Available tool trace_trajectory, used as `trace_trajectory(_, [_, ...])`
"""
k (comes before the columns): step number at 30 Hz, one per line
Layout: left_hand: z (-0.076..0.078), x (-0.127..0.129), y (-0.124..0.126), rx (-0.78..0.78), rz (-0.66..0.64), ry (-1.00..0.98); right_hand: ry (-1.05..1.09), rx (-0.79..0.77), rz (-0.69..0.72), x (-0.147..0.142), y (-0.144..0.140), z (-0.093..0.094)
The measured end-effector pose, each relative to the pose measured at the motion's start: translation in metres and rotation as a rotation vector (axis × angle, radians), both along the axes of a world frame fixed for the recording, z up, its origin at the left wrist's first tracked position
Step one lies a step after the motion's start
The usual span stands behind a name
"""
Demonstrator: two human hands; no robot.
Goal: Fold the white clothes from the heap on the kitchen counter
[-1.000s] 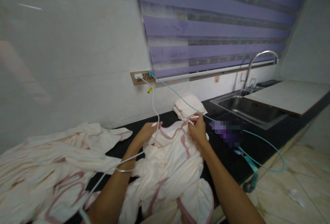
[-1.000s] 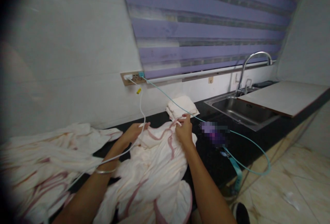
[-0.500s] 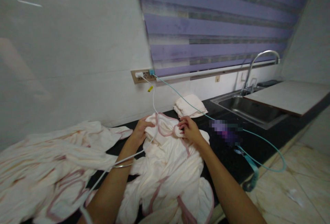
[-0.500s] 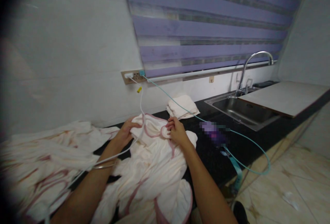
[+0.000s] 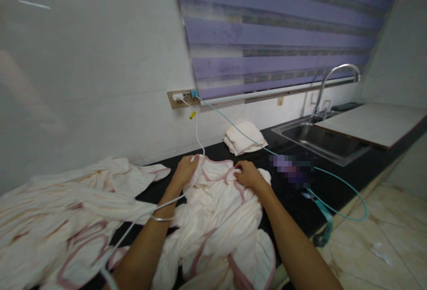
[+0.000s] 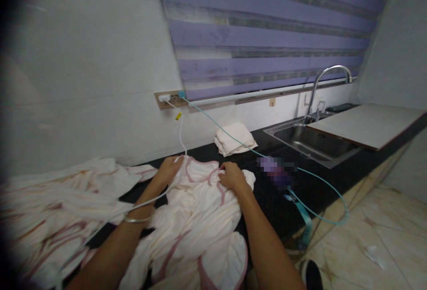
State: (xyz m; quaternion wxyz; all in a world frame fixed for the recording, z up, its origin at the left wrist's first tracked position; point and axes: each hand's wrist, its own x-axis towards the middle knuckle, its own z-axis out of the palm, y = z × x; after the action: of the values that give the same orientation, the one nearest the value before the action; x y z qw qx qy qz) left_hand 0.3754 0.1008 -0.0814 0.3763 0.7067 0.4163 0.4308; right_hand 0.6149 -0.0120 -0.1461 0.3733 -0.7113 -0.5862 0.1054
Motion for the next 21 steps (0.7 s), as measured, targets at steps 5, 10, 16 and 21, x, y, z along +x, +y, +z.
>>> trace_trajectory(5, [-0.008, -0.003, 0.013, 0.096, 0.117, 0.021, 0.142, 0.229, -0.04, 0.005, 0.004, 0.009])
trace_trajectory(10, [-0.007, -0.005, 0.022, 0.18, 0.223, -0.057, 0.265, 0.437, -0.294, 0.014, 0.001, 0.013])
trace_trajectory(16, [-0.001, -0.004, 0.018, 0.142, 0.25, -0.261, 0.357, 0.425, -0.459, 0.027, 0.002, 0.014])
trace_trajectory(21, [0.003, -0.008, 0.017, -0.026, 0.176, -0.409, 0.333, 0.183, -0.178, 0.023, 0.005, 0.007])
